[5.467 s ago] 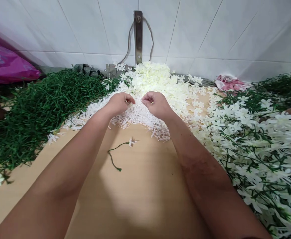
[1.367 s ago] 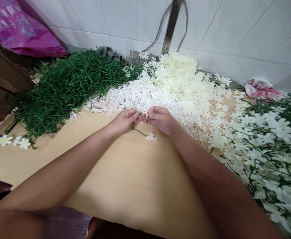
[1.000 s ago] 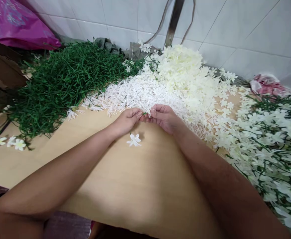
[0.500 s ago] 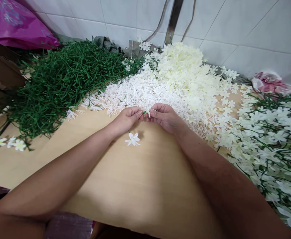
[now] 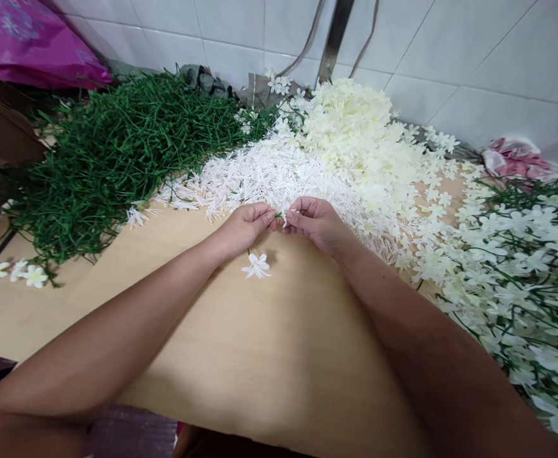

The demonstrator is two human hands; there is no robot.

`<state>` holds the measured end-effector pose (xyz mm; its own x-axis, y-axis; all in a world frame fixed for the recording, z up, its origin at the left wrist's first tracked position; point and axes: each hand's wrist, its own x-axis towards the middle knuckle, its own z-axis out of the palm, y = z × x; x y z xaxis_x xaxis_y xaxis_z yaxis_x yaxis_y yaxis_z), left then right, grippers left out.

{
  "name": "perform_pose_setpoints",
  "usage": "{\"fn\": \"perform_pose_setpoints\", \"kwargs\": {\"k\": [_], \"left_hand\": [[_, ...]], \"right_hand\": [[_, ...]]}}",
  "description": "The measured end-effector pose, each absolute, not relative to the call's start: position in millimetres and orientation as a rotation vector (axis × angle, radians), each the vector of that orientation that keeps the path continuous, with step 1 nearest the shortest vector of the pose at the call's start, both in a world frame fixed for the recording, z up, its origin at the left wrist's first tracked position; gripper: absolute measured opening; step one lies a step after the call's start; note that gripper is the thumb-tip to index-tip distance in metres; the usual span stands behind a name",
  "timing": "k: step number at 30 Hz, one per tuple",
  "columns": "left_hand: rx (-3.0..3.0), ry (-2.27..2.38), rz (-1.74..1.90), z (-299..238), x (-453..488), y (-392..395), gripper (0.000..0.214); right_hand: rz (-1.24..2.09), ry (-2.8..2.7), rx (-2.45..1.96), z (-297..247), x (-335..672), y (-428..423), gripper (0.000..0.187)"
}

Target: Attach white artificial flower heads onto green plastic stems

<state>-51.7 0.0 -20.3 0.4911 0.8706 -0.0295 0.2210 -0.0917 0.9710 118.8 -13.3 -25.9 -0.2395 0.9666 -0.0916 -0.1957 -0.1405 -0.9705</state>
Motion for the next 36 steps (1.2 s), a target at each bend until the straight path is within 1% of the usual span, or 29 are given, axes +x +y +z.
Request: {"fn": "perform_pose_setpoints", "kwargs": {"k": [8, 11, 14, 17, 24, 36], "left_hand": [[1.673, 0.921, 0.700, -24, -53, 3, 0.028], [1.717, 0.924, 0.664, -21, -53, 3, 0.026], [1.738, 0.925, 0.629, -18, -52, 2, 0.023], [1.726, 0.923, 0.620, -18, -52, 1, 0.023], [1.723, 0.879, 0.659, -20, -53, 1, 0.028], [1.716, 0.857, 0.596, -16, -51, -5, 0.025]], "right_hand": [[1.470, -1.259, -1.086, -25, 117, -15, 0.041], [1.452, -1.290, -1.105, -29, 117, -16, 0.042], [1.439, -1.319, -1.104, -31, 115, -19, 0.039], [1.445, -1.320, -1.084, -32, 114, -20, 0.036], [1.554, -1.279, -1.010, -34, 118, -15, 0.041], [1.505, -1.362, -1.074, -32, 118, -16, 0.038]]}}
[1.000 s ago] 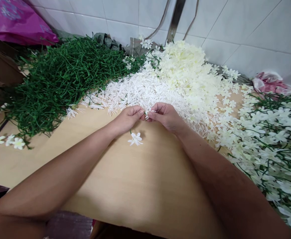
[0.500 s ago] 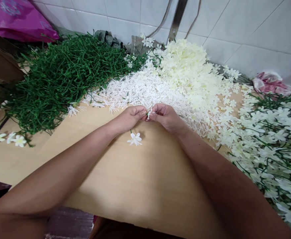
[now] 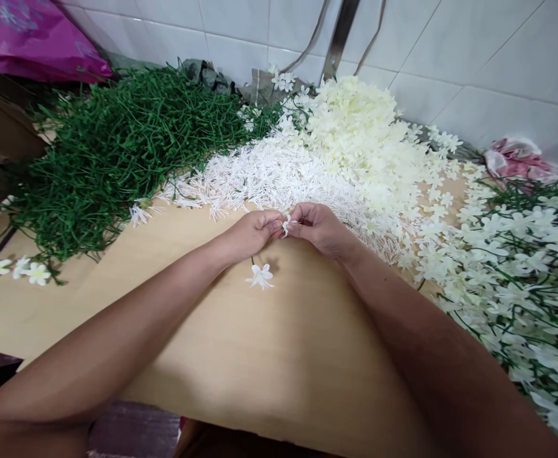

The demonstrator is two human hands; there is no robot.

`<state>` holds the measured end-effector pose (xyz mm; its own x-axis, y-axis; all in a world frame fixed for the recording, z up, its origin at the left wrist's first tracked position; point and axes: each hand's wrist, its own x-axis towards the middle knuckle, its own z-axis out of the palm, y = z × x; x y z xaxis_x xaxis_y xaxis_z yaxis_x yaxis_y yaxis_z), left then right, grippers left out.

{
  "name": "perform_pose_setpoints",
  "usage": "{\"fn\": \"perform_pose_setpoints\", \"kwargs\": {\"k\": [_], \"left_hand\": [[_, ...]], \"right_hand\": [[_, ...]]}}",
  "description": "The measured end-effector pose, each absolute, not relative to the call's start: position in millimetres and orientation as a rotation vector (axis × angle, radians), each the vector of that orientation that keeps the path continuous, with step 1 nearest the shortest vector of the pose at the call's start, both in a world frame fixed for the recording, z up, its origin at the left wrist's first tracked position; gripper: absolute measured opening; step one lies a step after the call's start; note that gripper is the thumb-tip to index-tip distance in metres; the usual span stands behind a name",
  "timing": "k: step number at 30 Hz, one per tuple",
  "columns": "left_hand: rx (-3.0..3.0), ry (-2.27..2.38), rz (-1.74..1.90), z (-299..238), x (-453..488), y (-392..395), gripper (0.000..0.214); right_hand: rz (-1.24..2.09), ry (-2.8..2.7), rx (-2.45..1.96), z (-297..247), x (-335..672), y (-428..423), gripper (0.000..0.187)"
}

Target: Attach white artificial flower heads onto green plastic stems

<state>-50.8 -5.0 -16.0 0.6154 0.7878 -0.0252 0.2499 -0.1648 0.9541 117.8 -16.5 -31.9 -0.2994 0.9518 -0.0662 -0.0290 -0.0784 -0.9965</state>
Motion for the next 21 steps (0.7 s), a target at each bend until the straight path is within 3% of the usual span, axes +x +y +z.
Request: {"fn": "perform_pose_setpoints", "kwargs": {"k": [13, 21], "left_hand": [[1.642, 0.907, 0.594, -17.8, -50.2, 0.0, 0.027], [1.649, 0.914, 0.589, -17.0, -49.9, -3.1, 0.027]], "right_hand": [[1.662, -1.280, -1.005, -31.8, 126.2, -14.3, 0.031], [1.546, -1.364, -1.112, -27.1, 120.5, -17.5, 0.039]]}}
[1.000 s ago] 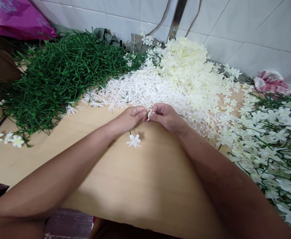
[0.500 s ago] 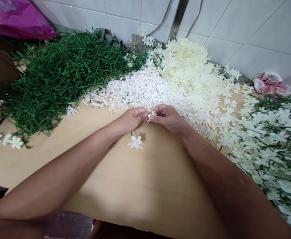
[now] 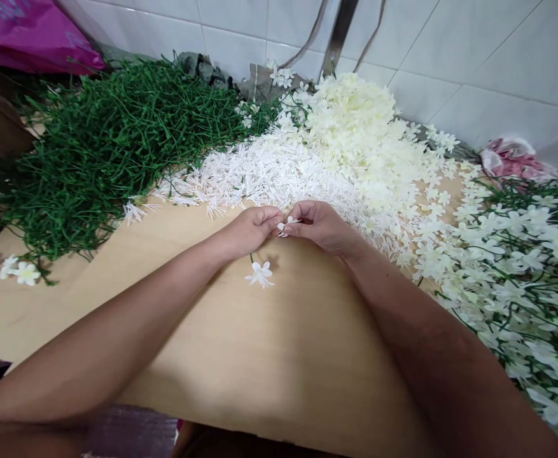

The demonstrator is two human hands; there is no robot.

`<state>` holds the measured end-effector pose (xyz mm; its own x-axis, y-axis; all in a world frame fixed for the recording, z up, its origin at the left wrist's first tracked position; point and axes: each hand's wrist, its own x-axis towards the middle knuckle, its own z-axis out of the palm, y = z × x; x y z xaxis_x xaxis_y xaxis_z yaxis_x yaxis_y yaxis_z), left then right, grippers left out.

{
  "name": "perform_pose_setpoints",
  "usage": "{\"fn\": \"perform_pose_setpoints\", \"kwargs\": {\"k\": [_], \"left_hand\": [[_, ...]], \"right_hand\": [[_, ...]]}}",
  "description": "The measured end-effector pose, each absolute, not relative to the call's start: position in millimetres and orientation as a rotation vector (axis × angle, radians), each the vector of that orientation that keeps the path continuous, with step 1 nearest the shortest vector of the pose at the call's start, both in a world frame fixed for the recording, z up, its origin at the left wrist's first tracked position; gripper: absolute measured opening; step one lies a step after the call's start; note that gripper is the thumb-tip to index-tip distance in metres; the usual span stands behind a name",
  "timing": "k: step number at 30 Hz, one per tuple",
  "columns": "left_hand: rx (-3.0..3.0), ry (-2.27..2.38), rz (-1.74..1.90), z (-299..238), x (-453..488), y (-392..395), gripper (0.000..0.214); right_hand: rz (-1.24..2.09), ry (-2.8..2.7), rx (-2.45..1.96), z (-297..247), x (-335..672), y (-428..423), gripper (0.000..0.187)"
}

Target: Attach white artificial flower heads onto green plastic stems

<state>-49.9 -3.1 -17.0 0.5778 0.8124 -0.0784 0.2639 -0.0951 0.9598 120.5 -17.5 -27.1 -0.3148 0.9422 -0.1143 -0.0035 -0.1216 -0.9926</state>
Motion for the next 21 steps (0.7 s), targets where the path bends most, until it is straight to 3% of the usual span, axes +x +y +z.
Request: {"fn": "perform_pose_setpoints", "kwargs": {"k": [7, 16, 21], "left_hand": [[1.674, 0.941, 0.619, -16.8, -49.8, -5.2, 0.024], [1.705, 0.871, 0.624, -22.5, -52.3, -3.8, 0.018], [1.621, 0.781, 0.603, -17.3, -54.4, -1.1, 0.033]], "right_hand": [[1.412, -1.404, -1.139, -29.0, 112.5, -20.4, 0.040], [1.480, -1.318, -1.133, -31.4, 110.9, -16.7, 0.043], [1.536, -1.257, -1.061, -30.7, 115.4, -15.6, 0.041]]}}
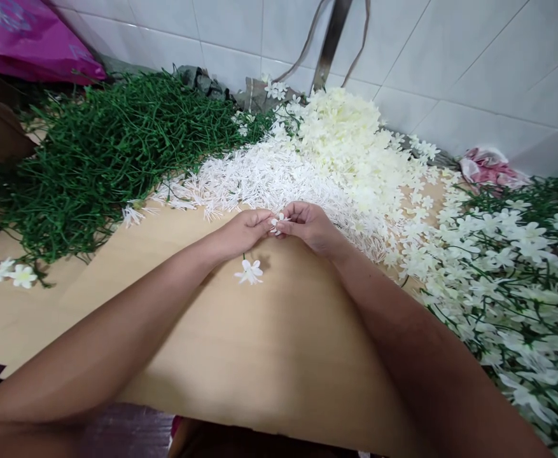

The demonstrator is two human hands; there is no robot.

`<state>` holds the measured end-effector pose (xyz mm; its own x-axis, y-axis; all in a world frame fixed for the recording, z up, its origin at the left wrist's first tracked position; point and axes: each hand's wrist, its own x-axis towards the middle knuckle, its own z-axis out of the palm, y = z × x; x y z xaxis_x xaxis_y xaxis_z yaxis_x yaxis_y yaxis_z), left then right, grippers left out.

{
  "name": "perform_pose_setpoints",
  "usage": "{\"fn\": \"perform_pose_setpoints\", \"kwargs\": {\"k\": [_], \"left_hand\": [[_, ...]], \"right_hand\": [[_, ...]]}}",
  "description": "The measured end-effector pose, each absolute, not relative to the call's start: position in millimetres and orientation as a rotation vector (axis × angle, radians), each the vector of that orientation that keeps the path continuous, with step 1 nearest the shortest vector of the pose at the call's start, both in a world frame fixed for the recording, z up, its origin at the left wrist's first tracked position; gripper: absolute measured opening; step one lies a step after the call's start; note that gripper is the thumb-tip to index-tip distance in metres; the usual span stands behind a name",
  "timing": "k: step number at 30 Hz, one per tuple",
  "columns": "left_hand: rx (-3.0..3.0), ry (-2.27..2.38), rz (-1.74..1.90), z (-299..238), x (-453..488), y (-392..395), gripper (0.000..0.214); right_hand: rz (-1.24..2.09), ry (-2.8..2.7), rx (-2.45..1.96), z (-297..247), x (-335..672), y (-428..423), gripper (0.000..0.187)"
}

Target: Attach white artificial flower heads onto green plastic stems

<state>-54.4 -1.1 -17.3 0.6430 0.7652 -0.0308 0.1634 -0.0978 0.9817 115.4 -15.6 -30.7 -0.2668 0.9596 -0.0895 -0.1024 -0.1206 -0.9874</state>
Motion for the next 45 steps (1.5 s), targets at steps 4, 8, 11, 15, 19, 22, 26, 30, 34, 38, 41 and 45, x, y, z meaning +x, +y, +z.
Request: {"fn": "perform_pose_setpoints", "kwargs": {"k": [4, 8, 11, 15, 19, 22, 26, 30, 34, 38, 41, 45], "left_hand": [[1.667, 0.778, 0.547, -17, -57, 3, 0.040], [1.723, 0.802, 0.570, -17, -56, 3, 0.039], [1.724, 0.834, 0.606, -17, -55, 2, 0.040], [1.713, 0.856, 0.613, -15, -55, 1, 0.040], [1.662, 0.865, 0.616, -18, -57, 2, 0.038], [1.612, 0.887, 0.617, -23, -60, 3, 0.037], [1.635, 0.899, 0.609, -27, -61, 5, 0.036], [1.623, 0.914, 0.636, -29, -59, 6, 0.032], [1.550, 0.927, 0.682, -30, -57, 6, 0.030], [1.525, 0.943, 0.670, -30, -57, 5, 0.027], [1.534, 0.930, 0.657, -27, -56, 4, 0.026], [1.546, 0.894, 0.667, -23, -54, -1, 0.025]], "right_hand": [[1.605, -1.194, -0.970, -31, 121, -15, 0.039], [1.654, -1.170, -0.940, -31, 122, -14, 0.038], [1.654, -1.217, -0.956, -31, 121, -13, 0.037], [1.642, -1.252, -0.927, -28, 119, -13, 0.035], [1.672, -1.258, -0.879, -27, 120, -11, 0.036], [1.722, -1.230, -0.889, -29, 121, -9, 0.039], [1.680, -1.221, -0.890, -33, 118, -9, 0.041], [1.606, -1.222, -0.874, -35, 112, -13, 0.041], [1.637, -1.181, -0.877, -33, 111, -14, 0.040], [1.685, -1.183, -0.887, -31, 111, -13, 0.043], [1.649, -1.225, -0.874, -33, 110, -13, 0.044], [1.623, -1.271, -0.859, -38, 107, -14, 0.045]]}}
